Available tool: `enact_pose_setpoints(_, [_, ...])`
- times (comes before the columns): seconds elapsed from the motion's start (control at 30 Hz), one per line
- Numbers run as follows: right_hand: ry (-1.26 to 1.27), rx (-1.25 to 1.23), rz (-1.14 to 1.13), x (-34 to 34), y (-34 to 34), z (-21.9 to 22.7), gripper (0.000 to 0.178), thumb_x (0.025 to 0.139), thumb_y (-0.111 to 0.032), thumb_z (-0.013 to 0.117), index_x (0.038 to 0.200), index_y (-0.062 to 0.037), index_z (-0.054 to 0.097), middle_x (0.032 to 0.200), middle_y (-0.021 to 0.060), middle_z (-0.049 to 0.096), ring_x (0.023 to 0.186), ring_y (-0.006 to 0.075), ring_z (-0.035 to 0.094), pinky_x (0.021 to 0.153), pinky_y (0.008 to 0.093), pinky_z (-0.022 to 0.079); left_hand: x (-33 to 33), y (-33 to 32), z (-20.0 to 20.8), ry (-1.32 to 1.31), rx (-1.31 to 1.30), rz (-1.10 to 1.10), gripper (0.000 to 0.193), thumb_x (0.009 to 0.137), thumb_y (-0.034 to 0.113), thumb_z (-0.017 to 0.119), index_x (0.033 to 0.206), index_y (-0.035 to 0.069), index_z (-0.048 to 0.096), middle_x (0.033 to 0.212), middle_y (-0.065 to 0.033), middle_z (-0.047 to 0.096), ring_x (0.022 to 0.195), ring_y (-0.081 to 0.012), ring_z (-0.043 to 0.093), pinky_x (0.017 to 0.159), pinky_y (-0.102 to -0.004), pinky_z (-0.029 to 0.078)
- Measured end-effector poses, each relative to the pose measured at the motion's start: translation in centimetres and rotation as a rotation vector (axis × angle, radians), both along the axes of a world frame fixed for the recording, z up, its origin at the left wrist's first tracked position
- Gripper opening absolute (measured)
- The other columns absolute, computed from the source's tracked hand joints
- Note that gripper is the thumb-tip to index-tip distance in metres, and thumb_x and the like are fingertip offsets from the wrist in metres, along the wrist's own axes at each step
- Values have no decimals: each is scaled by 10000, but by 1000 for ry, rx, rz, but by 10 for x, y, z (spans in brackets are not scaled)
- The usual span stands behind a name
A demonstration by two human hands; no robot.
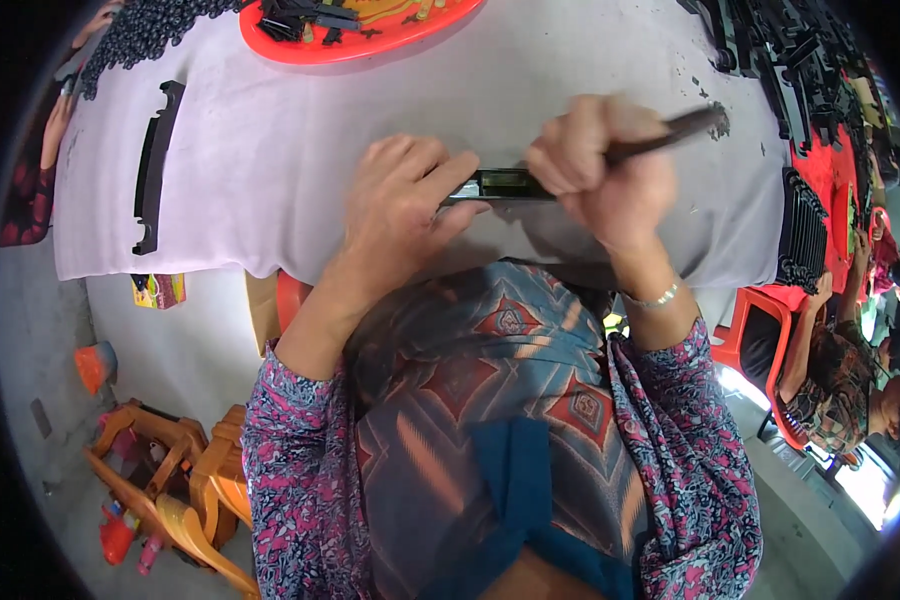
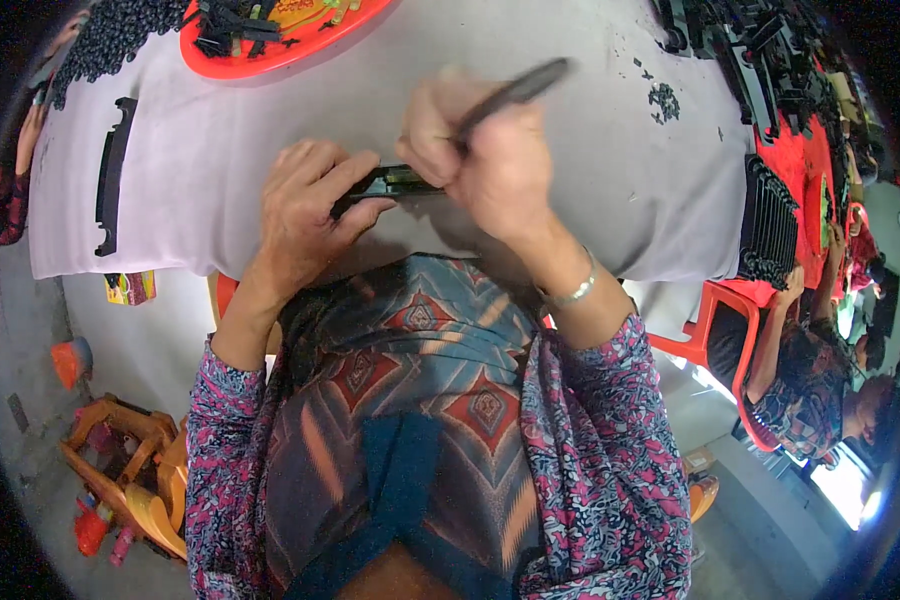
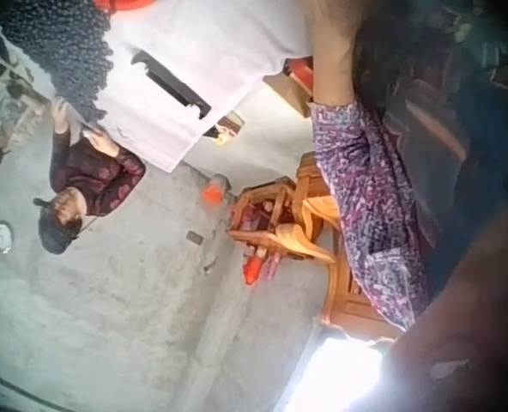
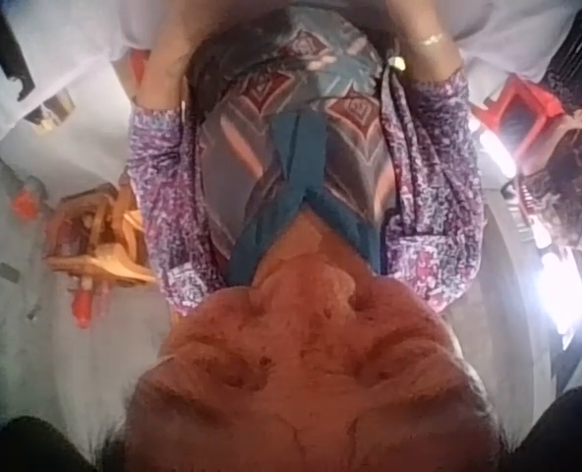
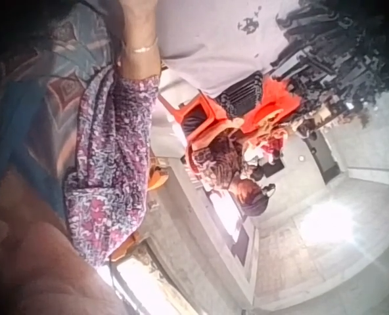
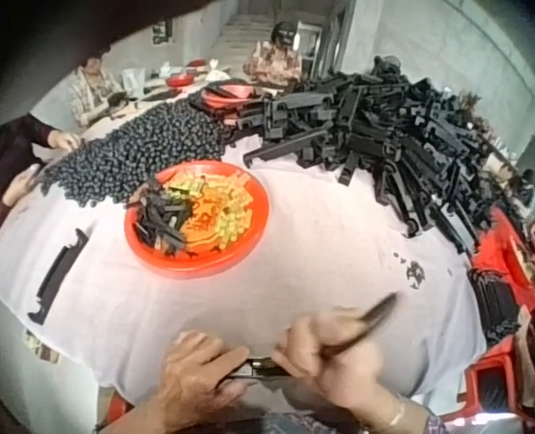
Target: The person assembles various plastic and rubber components into a plastic housing by hand, using a small lever tool for leverage to fit the parts together.
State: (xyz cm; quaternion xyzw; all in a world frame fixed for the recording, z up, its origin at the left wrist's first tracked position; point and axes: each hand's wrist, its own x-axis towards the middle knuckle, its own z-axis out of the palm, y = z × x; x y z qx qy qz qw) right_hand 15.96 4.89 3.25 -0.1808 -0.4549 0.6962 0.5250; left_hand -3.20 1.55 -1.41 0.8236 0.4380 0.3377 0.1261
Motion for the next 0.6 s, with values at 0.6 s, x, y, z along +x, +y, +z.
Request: enact_pose_setpoints(0.6, [35, -36, 37, -17, 1, -5, 533, 1057, -409, 314, 639, -89, 396, 519, -20, 298, 477, 106, 214, 470, 286, 215, 1, 2, -3, 30, 32, 12, 401, 633, 172, 809, 1002, 110, 665, 861, -44, 566, 874, -261, 567, 819, -396, 437])
